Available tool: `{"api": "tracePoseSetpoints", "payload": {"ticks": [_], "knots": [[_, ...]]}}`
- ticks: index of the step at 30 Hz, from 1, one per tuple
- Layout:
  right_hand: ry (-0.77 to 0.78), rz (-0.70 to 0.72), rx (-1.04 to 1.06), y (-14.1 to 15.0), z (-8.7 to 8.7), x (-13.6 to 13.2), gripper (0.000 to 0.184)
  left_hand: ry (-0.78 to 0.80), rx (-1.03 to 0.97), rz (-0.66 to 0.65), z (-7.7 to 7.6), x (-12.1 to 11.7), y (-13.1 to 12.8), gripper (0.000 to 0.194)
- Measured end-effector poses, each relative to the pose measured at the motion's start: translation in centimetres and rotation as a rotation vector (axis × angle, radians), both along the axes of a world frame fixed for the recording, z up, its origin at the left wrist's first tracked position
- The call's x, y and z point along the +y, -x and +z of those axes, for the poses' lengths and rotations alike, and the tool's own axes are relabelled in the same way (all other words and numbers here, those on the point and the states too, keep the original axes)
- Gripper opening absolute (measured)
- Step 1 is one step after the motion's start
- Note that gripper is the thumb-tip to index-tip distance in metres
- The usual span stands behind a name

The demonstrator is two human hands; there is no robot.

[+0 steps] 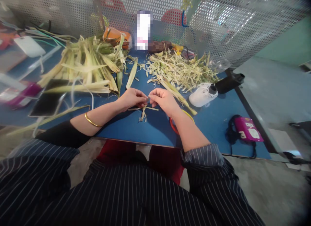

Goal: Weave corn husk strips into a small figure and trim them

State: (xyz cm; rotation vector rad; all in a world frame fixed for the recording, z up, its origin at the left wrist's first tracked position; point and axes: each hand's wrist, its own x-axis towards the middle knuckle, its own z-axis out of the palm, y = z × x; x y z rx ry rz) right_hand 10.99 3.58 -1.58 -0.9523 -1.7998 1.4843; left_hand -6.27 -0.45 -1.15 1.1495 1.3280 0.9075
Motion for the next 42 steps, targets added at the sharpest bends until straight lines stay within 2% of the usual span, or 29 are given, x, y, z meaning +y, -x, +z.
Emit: {"api": "tracePoseSetpoints", "payload": {"ticks": [4, 13, 15, 17, 20, 25, 31, 34, 38, 42], "knots": [[0.002, 0.044, 0.152, 0.4, -0.1, 0.0, 0.010, -0.001, 0.009, -0.028, 0.0, 0.0, 0.2, 0.012], [-0.007, 0.006, 0.167, 0.9, -0.4, 0.1, 0.006, -0.055, -0.001, -0.193, -0.5, 0.1, 0.9, 0.018], [-0.012, -0.005, 0.169, 0.8, -0.4, 0.4, 0.011, -0.074, 0.006, -0.165, -0.6, 0.1, 0.7, 0.019], [-0.048, -0.078, 0.149, 0.5, -0.4, 0.6, 0.016, -0.064, 0.000, -0.115, -0.6, 0.0, 0.5, 0.021], [-0.175, -0.179, -0.012, -0.2, -0.2, 1.0, 0.013, -0.036, -0.047, -0.062, -0.5, 0.1, 0.4, 0.021], [-0.284, 0.003, -0.259, -1.1, -0.5, 1.2, 0.012, -0.050, -0.080, -0.065, -0.9, 0.2, 0.7, 0.021], [-0.497, -0.001, -0.433, -0.4, -1.0, 0.9, 0.015, -0.060, -0.081, -0.068, -0.9, 0.2, 0.7, 0.019], [-0.491, 0.000, -0.434, -0.3, -0.7, 0.8, 0.014, -0.053, -0.068, -0.023, -0.8, 0.1, 0.5, 0.020], [-0.376, -0.038, -0.323, -0.9, -0.2, 0.8, 0.013, -0.061, -0.057, 0.062, -0.7, 0.2, 0.5, 0.023], [-0.340, 0.028, -0.263, -1.3, 0.5, 0.6, 0.015, -0.044, -0.057, 0.076, -0.5, 0.3, 0.8, 0.025]]}}
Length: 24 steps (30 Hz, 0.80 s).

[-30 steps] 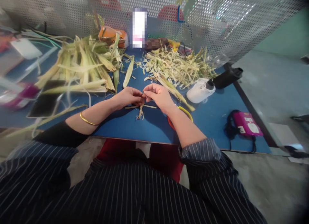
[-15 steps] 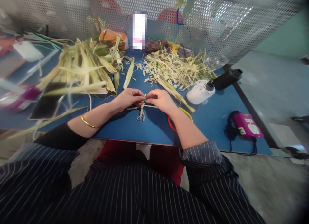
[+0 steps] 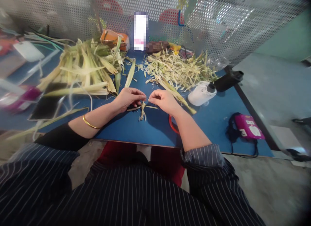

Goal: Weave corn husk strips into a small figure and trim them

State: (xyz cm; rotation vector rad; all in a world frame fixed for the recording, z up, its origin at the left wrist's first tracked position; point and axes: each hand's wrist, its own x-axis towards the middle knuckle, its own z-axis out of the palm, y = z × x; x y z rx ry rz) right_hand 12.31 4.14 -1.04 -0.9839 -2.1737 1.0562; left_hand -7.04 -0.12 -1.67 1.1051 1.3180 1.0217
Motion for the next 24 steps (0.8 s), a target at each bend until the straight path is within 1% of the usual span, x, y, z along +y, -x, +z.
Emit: {"api": "tracePoseSetpoints", "payload": {"ticks": [4, 9, 11, 13, 15, 16, 18, 20, 24], "knots": [[0.019, 0.113, -0.021, -0.1, 0.7, -0.4, 0.011, 0.021, -0.019, 0.006, 0.2, 0.1, 0.3, 0.026], [0.046, 0.194, -0.034, -0.3, 1.0, -0.4, 0.010, 0.002, 0.026, -0.034, 0.4, 0.0, 0.5, 0.025], [0.081, 0.174, -0.001, -0.2, 0.9, -0.3, 0.010, -0.026, 0.046, -0.058, 0.5, 0.0, 0.5, 0.024], [0.108, 0.066, 0.112, 0.1, 0.5, 0.0, 0.010, -0.066, 0.078, -0.084, 0.6, -0.1, 0.6, 0.024], [0.134, -0.024, 0.236, 0.6, -0.1, 0.1, 0.024, -0.111, 0.125, -0.112, 0.8, -0.1, 0.7, 0.024], [0.154, -0.026, 0.263, 0.8, -0.5, 0.2, 0.030, -0.132, 0.154, -0.125, 0.9, -0.1, 0.7, 0.023], [0.195, 0.035, 0.233, 1.3, -1.0, 0.1, 0.036, -0.167, 0.215, -0.147, 1.0, -0.1, 0.8, 0.022], [0.198, 0.086, 0.167, 1.6, -1.2, -0.1, 0.035, -0.213, 0.279, -0.151, 1.0, -0.1, 0.9, 0.019], [0.122, 0.067, 0.078, 1.7, -1.0, -0.4, 0.028, -0.346, 0.460, -0.122, 0.9, -0.2, 0.9, 0.015]]}}
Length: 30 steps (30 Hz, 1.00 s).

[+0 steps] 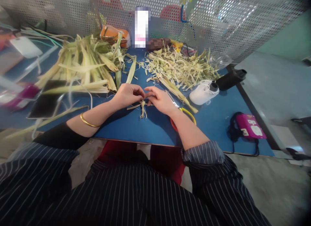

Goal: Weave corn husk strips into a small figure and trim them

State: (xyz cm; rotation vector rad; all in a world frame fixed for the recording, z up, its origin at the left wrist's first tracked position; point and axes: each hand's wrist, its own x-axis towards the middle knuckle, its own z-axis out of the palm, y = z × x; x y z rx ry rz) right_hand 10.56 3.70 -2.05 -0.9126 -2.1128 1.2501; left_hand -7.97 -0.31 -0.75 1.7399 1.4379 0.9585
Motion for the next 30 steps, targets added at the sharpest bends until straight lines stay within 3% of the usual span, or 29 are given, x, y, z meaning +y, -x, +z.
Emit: {"api": "tracePoseSetpoints", "payload": {"ticks": [8, 18, 25, 30], "knots": [[-0.020, -0.037, -0.019, 0.1, -0.1, -0.1, 0.023, -0.227, 0.341, 0.108, -0.1, -0.7, -0.6, 0.018], [-0.100, 0.031, 0.010, 0.1, -0.5, 0.0, 0.026, -0.374, 0.480, 0.133, -1.8, 0.0, -0.4, 0.017], [0.051, -0.043, 0.092, 0.2, -0.4, 0.2, 0.024, -0.343, 0.365, 0.136, -1.2, -0.3, -0.9, 0.013], [0.022, -0.088, 0.094, 0.2, -0.6, 0.3, 0.009, -0.385, 0.327, 0.110, -1.0, -0.5, -0.9, 0.012]]}}
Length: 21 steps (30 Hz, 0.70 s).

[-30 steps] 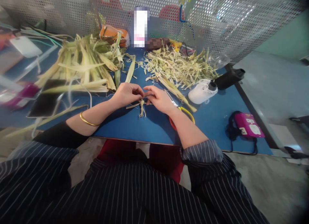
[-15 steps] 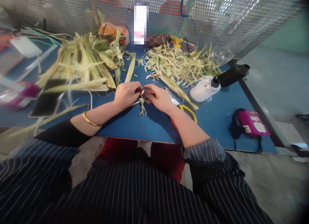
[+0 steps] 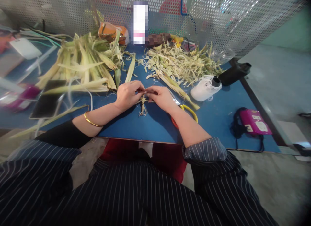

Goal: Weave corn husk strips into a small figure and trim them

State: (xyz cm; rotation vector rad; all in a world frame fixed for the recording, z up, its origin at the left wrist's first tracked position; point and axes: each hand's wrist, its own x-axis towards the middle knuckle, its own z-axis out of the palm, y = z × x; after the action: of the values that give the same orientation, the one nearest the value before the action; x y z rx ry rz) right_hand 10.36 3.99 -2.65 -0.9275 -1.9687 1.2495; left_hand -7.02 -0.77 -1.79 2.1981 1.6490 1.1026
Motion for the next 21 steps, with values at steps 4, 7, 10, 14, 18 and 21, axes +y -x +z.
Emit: {"api": "tracePoseSetpoints", "payload": {"ticks": [4, 7, 10, 14, 18, 21], "knots": [[-0.051, -0.042, -0.046, 0.0, 0.1, -0.1, 0.005, -0.065, -0.017, -0.019, -0.4, 0.3, 0.1, 0.010], [-0.064, -0.051, -0.074, 0.0, 0.2, -0.2, 0.008, -0.097, -0.028, -0.016, -0.6, 0.5, 0.2, 0.010], [-0.008, -0.056, -0.063, -0.1, 0.3, -0.1, 0.008, -0.090, -0.046, -0.009, -0.7, 0.5, 0.2, 0.012], [-0.013, -0.017, -0.136, -0.7, 0.4, 0.3, 0.005, 0.009, -0.084, -0.001, -0.1, 0.5, 0.6, 0.011], [0.007, 0.024, -0.268, -1.9, 0.7, 1.0, 0.004, 0.231, -0.068, 0.010, 1.3, 0.5, 2.2, 0.012], [0.068, 0.024, -0.272, -2.7, 0.8, 1.3, 0.006, 0.347, 0.011, 0.135, 2.2, 0.8, 3.4, 0.015]]}}
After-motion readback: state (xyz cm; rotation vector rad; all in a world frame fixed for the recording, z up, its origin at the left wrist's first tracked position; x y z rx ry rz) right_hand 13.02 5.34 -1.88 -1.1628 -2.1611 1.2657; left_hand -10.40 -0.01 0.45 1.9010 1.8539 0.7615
